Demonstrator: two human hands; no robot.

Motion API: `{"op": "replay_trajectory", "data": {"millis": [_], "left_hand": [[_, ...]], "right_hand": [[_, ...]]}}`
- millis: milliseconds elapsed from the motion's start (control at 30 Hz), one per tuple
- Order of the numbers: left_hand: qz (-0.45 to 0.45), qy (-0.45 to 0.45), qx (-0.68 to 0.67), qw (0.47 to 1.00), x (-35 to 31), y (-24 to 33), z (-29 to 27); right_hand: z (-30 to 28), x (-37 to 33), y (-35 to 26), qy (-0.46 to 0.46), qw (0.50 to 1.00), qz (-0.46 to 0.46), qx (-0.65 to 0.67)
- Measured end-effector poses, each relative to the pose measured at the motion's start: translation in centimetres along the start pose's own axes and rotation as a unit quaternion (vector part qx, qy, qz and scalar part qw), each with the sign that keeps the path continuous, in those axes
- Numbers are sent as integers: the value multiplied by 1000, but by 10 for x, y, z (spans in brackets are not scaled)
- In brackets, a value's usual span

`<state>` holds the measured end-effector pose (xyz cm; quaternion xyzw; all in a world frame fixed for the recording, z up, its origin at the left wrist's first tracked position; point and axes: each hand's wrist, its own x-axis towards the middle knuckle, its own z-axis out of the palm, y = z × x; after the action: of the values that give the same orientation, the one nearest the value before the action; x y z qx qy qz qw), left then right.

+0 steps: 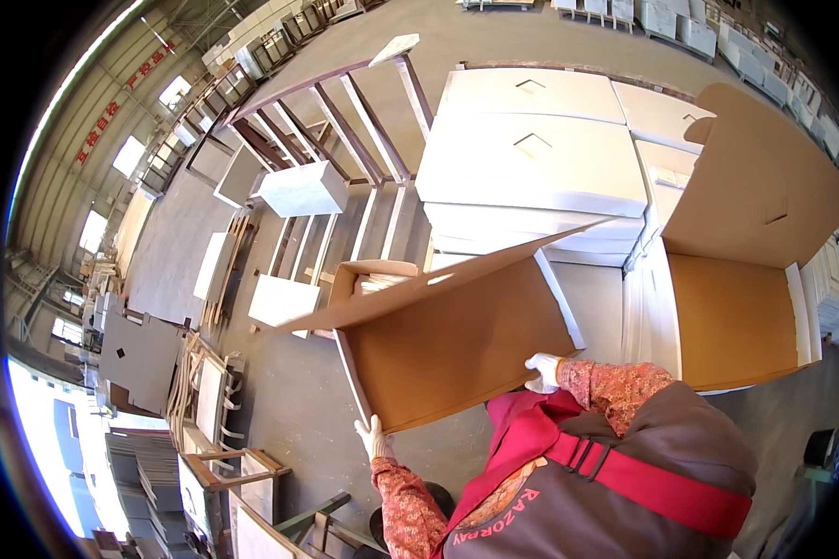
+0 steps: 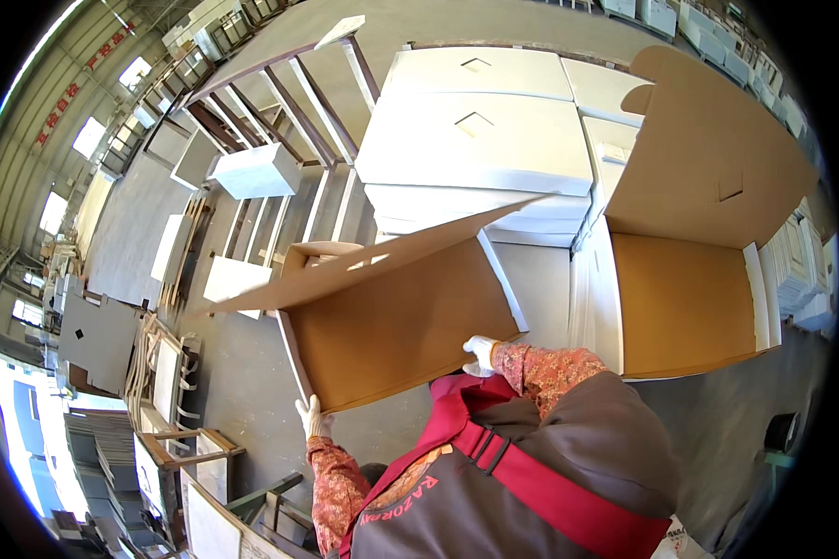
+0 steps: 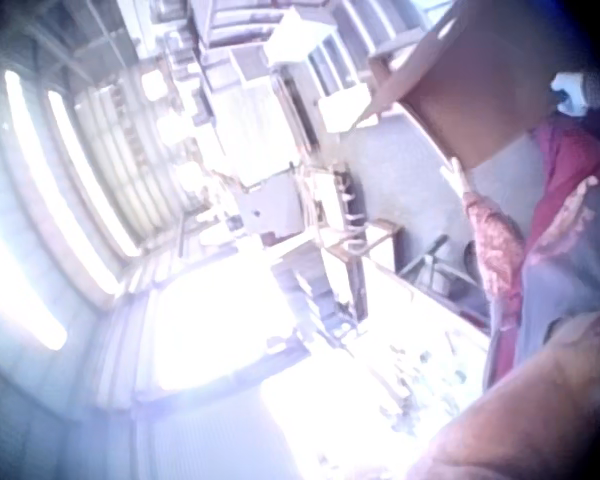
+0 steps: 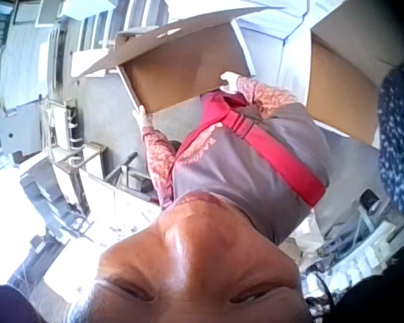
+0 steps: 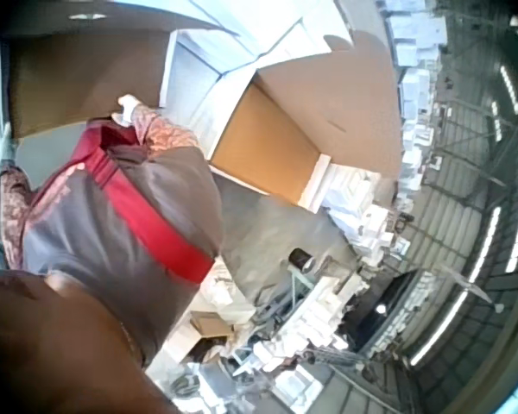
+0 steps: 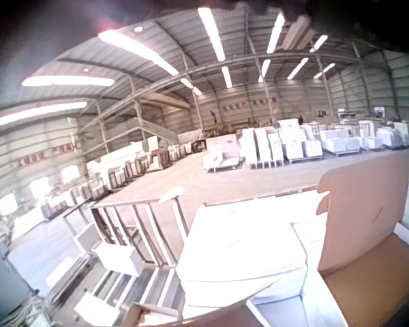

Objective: The person assembles flat cardboard pieces into box structures by folding and inserting tabs into slots. They then pick up a white rectangular board, place it on a workbench, and use a putty knife to scrape a white substance from a container onto the board's surface.

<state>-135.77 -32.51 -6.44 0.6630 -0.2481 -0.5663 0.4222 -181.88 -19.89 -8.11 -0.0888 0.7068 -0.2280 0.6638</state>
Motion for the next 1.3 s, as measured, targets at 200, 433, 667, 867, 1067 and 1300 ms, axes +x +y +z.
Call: {"op": "replay_trajectory", "data": {"millis": [200,433,667,867,1067,1300], "left_hand": [[-105,-76,-83,988,88,26,74],[240,64,144,958,87,211,219],[334,-170,87,923,123,345,290],[417,-423,292,750,104,329,402],[794,-250,365,417,18,350,463],[695,-391,471,376,50,328,503]], "right_hand": [[-49,41,-38,272,923,-55,-267],[-103,50,-1,400,859,50,-315],[-59,34,45,390,905,151,-77],[-36,38,49,503,838,180,110],[-20,51,91,584,654,158,455],[95,56,9,355,734,27,578]]}}
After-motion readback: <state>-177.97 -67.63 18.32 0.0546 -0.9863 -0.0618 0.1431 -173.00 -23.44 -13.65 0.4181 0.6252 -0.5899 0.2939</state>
